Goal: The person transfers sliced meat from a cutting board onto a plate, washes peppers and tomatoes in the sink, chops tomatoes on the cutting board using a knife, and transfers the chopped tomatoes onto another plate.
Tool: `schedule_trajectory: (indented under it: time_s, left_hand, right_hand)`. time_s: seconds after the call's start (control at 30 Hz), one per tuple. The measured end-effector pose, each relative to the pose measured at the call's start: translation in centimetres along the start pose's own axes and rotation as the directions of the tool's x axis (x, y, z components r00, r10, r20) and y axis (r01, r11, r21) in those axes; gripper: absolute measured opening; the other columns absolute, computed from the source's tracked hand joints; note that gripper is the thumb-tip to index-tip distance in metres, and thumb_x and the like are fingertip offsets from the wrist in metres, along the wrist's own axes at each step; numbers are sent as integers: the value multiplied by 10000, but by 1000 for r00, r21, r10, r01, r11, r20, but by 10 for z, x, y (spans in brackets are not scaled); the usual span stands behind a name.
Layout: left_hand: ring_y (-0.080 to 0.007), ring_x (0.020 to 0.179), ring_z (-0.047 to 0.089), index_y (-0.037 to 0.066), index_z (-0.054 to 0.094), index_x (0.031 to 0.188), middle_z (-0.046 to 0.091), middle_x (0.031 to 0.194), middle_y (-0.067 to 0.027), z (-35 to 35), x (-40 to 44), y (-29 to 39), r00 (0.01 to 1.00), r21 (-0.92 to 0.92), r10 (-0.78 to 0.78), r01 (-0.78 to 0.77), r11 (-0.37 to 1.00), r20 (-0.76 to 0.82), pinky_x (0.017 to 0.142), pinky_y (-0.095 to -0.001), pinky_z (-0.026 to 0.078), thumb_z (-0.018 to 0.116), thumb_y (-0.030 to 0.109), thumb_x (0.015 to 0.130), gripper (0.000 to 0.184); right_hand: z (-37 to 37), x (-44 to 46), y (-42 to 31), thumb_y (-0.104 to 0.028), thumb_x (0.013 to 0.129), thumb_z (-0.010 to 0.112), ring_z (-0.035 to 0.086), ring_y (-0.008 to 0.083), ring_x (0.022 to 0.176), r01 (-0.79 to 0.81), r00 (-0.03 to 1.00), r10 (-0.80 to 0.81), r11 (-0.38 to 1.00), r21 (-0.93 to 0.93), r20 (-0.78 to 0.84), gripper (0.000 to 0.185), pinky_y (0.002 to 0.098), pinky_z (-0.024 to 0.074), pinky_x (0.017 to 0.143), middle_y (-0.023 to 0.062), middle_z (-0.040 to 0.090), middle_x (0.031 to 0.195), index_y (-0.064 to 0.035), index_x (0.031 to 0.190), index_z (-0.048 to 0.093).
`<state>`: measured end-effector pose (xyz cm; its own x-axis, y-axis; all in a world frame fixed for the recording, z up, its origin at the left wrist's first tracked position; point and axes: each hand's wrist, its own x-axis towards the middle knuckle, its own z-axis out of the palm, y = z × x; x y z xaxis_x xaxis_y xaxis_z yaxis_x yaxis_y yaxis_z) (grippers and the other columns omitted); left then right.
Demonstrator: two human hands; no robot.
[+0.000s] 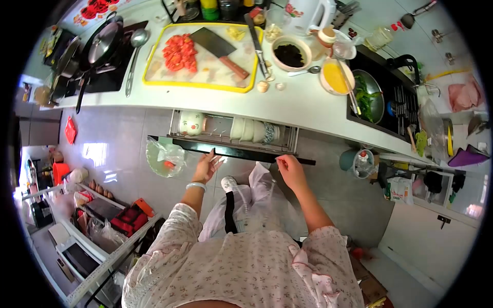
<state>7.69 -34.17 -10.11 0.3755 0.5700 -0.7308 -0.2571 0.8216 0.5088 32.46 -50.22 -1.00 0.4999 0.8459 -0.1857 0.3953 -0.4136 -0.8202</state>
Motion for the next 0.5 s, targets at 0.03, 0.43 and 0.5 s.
schedule_trajectory:
  time_s: [0.03,0.43,0.5]
  left_hand:
    - [-225,859,565,69,439,938,533,904,-67,-6,-10,-3,999,42,-28,30,999,-32,735,-354,493,525,177,835,172]
    - [-154,686,611,-27,483,848,606,779,-125,-68,-93,-43,988,256,-84,116,960,-130,585,-212,493,503,248,852,276]
    - [-145,679,608,-19,495,850,607,779,-116,-81,-97,-50,987,236,-104,132,963,-127,586,-210,489,511,259,847,279]
  right_hand:
    - [16,5,11,-119,787,562,534,159,596,0,1000,-1,999,33,15,109,260,425,547,75,541,706,-20,833,553]
    - [162,56,46,-255,749,619,574,143,598,-293,904,240,950,105,355,573,251,452,469,112,576,874,-53,1214,351]
    - [196,73,13,-274,725,630,596,205,564,-311,914,277,947,77,295,732,286,475,499,180,586,882,-52,1293,224]
